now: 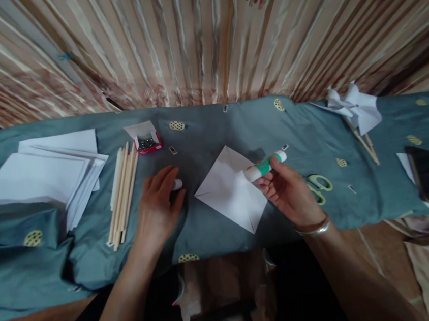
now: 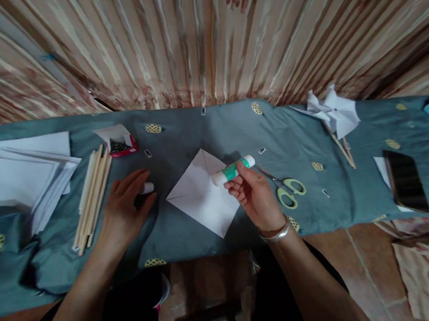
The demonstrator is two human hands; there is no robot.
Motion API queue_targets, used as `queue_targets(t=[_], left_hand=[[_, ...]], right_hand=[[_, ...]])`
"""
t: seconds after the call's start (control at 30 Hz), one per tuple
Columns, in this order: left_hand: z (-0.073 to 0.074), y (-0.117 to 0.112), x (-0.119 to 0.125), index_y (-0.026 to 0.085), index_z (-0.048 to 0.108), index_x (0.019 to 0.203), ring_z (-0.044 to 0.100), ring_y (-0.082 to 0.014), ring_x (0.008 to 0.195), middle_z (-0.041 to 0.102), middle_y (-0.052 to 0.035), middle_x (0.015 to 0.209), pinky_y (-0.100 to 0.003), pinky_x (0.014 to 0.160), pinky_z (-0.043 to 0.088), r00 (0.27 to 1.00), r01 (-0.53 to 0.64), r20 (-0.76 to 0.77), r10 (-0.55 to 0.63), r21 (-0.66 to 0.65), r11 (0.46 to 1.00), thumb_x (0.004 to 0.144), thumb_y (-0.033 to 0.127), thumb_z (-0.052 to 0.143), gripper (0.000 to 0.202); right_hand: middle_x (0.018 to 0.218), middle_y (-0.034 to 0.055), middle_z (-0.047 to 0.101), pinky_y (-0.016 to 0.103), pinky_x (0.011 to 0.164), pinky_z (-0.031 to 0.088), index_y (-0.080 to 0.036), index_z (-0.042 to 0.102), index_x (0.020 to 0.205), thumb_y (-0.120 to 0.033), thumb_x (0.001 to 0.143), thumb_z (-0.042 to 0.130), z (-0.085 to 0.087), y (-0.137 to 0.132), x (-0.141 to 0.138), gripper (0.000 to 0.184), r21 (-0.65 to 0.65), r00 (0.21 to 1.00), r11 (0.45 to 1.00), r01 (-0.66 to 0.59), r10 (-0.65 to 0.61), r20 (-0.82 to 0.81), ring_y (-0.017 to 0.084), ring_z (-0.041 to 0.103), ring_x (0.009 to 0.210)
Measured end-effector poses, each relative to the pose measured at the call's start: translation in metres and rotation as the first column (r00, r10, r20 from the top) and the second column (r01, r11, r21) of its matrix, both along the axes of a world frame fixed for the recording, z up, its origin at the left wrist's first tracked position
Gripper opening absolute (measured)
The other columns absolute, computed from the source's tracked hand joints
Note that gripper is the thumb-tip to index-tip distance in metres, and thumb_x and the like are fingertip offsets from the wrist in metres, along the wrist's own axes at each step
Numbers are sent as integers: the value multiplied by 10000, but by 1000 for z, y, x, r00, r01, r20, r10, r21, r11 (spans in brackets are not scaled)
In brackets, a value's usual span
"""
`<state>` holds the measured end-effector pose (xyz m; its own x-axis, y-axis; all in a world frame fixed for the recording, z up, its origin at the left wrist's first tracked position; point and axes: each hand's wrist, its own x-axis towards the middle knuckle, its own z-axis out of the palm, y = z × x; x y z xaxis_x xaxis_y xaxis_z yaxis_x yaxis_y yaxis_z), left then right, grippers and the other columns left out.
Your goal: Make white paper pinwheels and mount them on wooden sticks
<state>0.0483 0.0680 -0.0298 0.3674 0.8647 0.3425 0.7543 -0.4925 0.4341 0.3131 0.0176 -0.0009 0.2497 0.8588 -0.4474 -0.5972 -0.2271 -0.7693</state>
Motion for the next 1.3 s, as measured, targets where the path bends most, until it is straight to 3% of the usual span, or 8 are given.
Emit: queue_targets(t=[0.1, 0.2, 0.3, 0.37, 0.47, 0.67, 1.3], left_hand=[[5, -3, 5, 198, 492, 1348, 510, -330, 1226, 532, -134, 1388, -547, 1008, 456, 1000, -28, 8, 28, 37, 999, 903, 315, 534, 461], [11, -11, 18, 245, 480, 1351, 453, -304, 1303, 479, -107, 1443, -526, 1070, 419, 999, 6, 52, -10, 86, 996, 935, 260, 490, 417], [11, -26, 40, 216, 497, 1325, 460, -268, 1306, 506, -117, 1417, -493, 1071, 434, 977, 199, 54, -205, 95, 975, 959, 194, 429, 373], [9, -36, 55, 184, 529, 1298, 407, -283, 1359, 508, -138, 1416, -505, 1085, 416, 946, 325, 4, -325, 24, 946, 969, 253, 440, 348], [5, -46, 69, 214, 555, 1294, 306, -327, 1428, 439, -152, 1475, -579, 1104, 350, 917, 396, -39, -398, -56, 917, 959, 357, 477, 373], [-1, -51, 73, 253, 560, 1303, 264, -369, 1443, 403, -156, 1503, -610, 1111, 300, 909, 395, -82, -408, -141, 908, 905, 439, 563, 439], [-1, -51, 74, 246, 580, 1277, 277, -407, 1431, 405, -178, 1496, -627, 1096, 315, 910, 385, -92, -403, -169, 907, 881, 457, 590, 448]], right_hand=[[635, -34, 691, 172, 514, 515, -205, 656, 718, -421, 717, 795, -1, -2, 6, 257, -23, 1000, 1000, -9, 8, -16, 85, 631, 550], [634, -45, 676, 175, 530, 510, -208, 660, 736, -414, 694, 815, -2, -4, 6, 261, -14, 1000, 1000, -22, 23, 12, 74, 610, 553], [647, -31, 671, 193, 513, 491, -201, 682, 750, -427, 666, 825, -3, -5, 3, 280, 8, 983, 1000, -15, 14, 183, 84, 598, 555], [635, -20, 665, 210, 505, 478, -193, 681, 730, -441, 654, 822, -4, -4, 1, 295, 30, 934, 1000, -8, -4, 356, 97, 589, 546], [615, -20, 657, 229, 521, 481, -192, 669, 724, -453, 675, 798, -7, -4, -2, 296, 40, 832, 999, -23, -4, 555, 107, 587, 540], [633, -26, 656, 229, 547, 491, -191, 664, 753, -417, 723, 766, -12, -2, -5, 250, 63, 755, 996, -66, 8, 655, 100, 606, 554], [719, 3, 670, 289, 610, 539, -198, 596, 791, -430, 791, 709, -17, -1, -6, 258, 29, 522, 987, -156, 57, 851, 137, 625, 615]])
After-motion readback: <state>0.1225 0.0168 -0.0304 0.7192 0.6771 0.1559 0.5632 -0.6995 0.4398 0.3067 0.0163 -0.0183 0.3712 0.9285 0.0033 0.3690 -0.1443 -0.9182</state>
